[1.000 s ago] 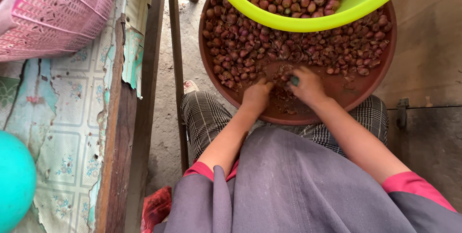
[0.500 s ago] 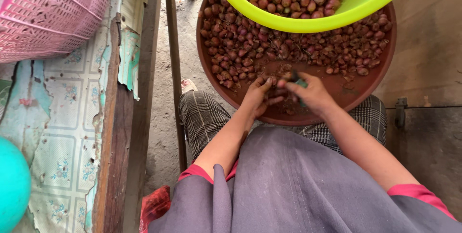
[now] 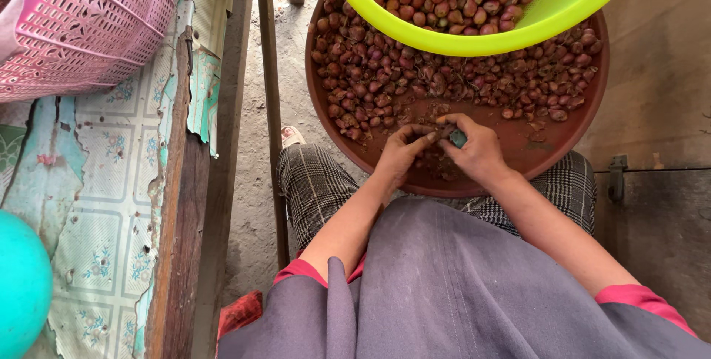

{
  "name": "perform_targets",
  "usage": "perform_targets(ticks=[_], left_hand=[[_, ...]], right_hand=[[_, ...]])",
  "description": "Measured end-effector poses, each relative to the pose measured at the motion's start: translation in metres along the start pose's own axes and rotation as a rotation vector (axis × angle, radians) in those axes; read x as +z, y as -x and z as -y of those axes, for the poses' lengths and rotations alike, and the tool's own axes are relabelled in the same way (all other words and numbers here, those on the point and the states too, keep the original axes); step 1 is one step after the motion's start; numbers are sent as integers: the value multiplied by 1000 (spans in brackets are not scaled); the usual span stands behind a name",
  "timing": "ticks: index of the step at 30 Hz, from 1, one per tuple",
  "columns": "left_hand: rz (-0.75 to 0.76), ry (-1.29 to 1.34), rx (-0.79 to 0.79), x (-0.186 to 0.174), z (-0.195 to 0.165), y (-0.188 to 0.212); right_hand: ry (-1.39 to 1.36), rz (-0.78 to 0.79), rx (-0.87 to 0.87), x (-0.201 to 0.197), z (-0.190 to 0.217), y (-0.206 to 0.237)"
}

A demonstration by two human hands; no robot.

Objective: The person sits with a large tray of unpeeled shallots on their lap, peels the dry outer skin off each shallot by hand, drops the peeled shallots into a yellow colander, and tosses discarded skins and debris into a pink basket beside them.

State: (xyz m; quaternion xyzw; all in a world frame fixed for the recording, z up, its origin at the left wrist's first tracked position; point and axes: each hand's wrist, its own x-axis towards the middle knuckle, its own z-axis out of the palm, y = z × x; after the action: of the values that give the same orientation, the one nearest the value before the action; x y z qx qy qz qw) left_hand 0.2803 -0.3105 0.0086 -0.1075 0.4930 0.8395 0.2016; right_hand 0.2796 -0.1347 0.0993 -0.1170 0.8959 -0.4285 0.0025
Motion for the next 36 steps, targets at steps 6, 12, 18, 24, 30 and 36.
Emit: perform_targets(ticks=[6, 12, 18, 24, 30, 36], left_hand=[[-38, -89, 63, 7, -22, 11], [-78, 52, 99, 15, -25, 14], [-74, 41, 191, 19, -18, 13], [-92, -183, 342, 12, -7, 8], [-66, -277, 316, 15, 1, 8], [63, -71, 115, 10, -3, 6]], right_hand=[[-42, 13, 104, -9, 0, 2], [-221, 103, 76, -6, -6, 12], [-53, 107, 78, -3, -7, 18], [-27, 110, 105, -4, 0, 20], [-185, 108, 135, -9, 10, 14], [-17, -27, -129, -18, 7, 15]])
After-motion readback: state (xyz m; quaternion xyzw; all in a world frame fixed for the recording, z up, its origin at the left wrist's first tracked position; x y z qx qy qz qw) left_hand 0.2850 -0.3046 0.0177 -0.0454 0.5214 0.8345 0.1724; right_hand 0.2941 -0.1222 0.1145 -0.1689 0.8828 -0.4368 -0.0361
